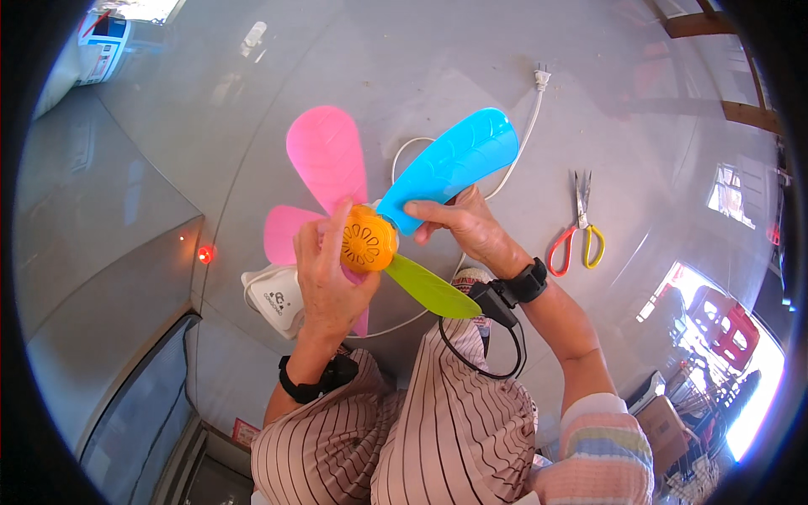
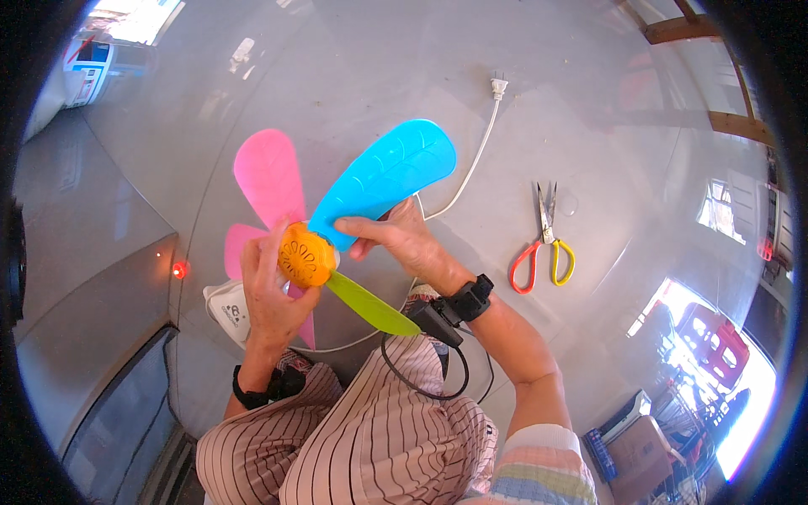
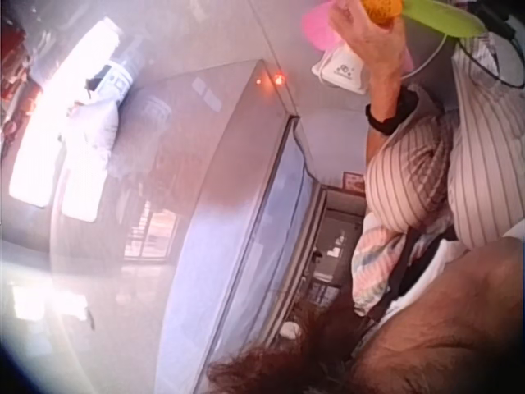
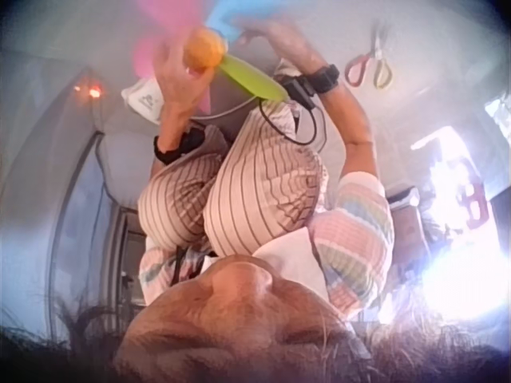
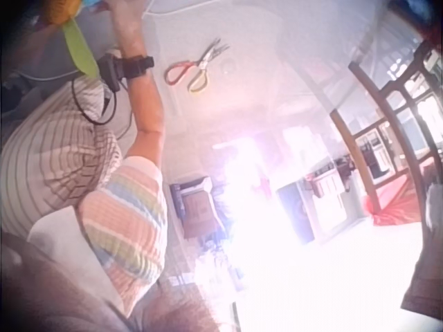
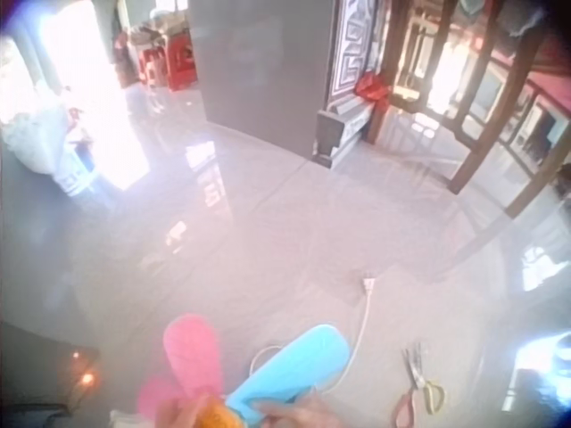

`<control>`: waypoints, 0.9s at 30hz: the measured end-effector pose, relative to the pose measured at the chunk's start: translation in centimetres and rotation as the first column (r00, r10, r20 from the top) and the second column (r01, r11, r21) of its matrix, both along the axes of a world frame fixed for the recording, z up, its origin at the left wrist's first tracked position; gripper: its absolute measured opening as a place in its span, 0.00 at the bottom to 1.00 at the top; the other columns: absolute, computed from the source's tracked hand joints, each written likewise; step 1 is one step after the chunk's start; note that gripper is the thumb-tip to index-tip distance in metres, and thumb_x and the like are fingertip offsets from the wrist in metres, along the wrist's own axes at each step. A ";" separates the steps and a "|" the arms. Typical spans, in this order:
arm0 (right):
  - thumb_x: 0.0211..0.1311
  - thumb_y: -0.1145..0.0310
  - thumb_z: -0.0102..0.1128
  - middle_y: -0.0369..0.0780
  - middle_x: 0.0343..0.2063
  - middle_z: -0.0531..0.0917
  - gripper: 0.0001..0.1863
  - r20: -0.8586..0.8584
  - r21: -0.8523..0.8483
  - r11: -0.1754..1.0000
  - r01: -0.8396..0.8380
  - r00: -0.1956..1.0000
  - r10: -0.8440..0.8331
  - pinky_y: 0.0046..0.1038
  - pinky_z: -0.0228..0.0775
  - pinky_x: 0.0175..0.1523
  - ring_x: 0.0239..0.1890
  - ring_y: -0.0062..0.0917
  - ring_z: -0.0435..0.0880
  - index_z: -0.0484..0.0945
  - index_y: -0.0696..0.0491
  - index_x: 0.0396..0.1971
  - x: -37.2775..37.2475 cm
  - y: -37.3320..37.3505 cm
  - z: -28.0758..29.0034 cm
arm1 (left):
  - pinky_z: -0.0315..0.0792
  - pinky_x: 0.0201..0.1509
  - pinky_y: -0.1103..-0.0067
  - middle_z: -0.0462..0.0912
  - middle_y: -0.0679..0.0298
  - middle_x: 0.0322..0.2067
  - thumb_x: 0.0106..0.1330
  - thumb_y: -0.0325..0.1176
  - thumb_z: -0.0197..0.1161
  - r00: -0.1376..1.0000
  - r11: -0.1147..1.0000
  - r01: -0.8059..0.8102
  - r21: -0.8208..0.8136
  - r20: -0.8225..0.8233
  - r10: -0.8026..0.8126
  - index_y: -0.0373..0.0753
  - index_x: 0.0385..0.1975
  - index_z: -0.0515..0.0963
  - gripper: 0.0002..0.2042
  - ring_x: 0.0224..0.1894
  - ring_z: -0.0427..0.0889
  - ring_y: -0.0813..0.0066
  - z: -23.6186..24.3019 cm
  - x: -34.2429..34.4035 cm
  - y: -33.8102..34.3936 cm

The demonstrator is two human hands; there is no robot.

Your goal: The person uses scissors to trim or cut parts of a small portable fan's blades and later reattaches a blade by hand.

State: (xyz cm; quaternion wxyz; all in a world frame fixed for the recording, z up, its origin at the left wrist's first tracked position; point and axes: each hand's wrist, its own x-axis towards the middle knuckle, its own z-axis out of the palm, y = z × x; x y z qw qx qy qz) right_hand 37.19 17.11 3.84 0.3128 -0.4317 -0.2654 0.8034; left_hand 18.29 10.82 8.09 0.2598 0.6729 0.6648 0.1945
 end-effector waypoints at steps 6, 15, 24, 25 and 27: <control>0.51 0.68 0.66 0.39 0.28 0.80 0.15 0.004 -0.057 0.996 -0.067 0.998 0.067 0.21 0.74 0.27 0.21 0.22 0.80 0.75 0.57 0.38 0.8 -0.3 -0.4 | 0.62 0.46 0.66 0.68 0.55 0.37 0.36 0.25 0.68 1.000 1.000 -0.013 -0.012 0.027 0.013 0.39 0.57 0.63 0.39 0.42 0.67 0.55 -0.1 0.3 0.2; 0.57 0.61 0.61 0.41 0.26 0.82 0.15 -0.162 -0.137 0.983 -0.123 0.982 0.101 0.22 0.76 0.28 0.24 0.24 0.82 0.76 0.58 0.36 1.6 -0.2 -1.3 | 0.62 0.48 0.66 0.69 0.56 0.40 0.34 0.24 0.68 0.996 0.996 -0.078 0.033 0.045 0.076 0.36 0.56 0.62 0.40 0.42 0.67 0.56 -0.1 0.4 0.2; 0.56 0.63 0.61 0.40 0.28 0.83 0.14 -0.060 -0.029 0.993 -0.114 0.992 0.113 0.21 0.77 0.29 0.25 0.22 0.83 0.77 0.57 0.38 1.0 0.0 -0.5 | 0.62 0.43 0.69 0.69 0.57 0.38 0.33 0.24 0.68 1.000 0.996 -0.018 0.089 0.012 0.017 0.39 0.54 0.65 0.39 0.39 0.67 0.59 -0.3 -0.1 0.0; 0.56 0.63 0.62 0.40 0.28 0.82 0.14 -0.049 -0.021 0.994 -0.109 0.993 0.108 0.21 0.76 0.29 0.25 0.22 0.82 0.77 0.57 0.38 0.8 0.0 -0.4 | 0.62 0.42 0.70 0.68 0.57 0.36 0.32 0.24 0.68 1.000 0.996 -0.003 0.089 -0.020 0.004 0.39 0.52 0.67 0.37 0.38 0.67 0.60 -0.3 -0.3 -0.2; 0.55 0.64 0.63 0.40 0.28 0.82 0.14 -0.039 -0.009 0.995 -0.102 0.994 0.101 0.21 0.76 0.29 0.24 0.22 0.82 0.76 0.57 0.38 0.4 0.2 0.0 | 0.63 0.40 0.70 0.68 0.58 0.35 0.32 0.25 0.68 0.998 0.996 0.015 0.093 -0.054 -0.010 0.40 0.51 0.69 0.36 0.36 0.66 0.61 0.0 -0.4 -0.4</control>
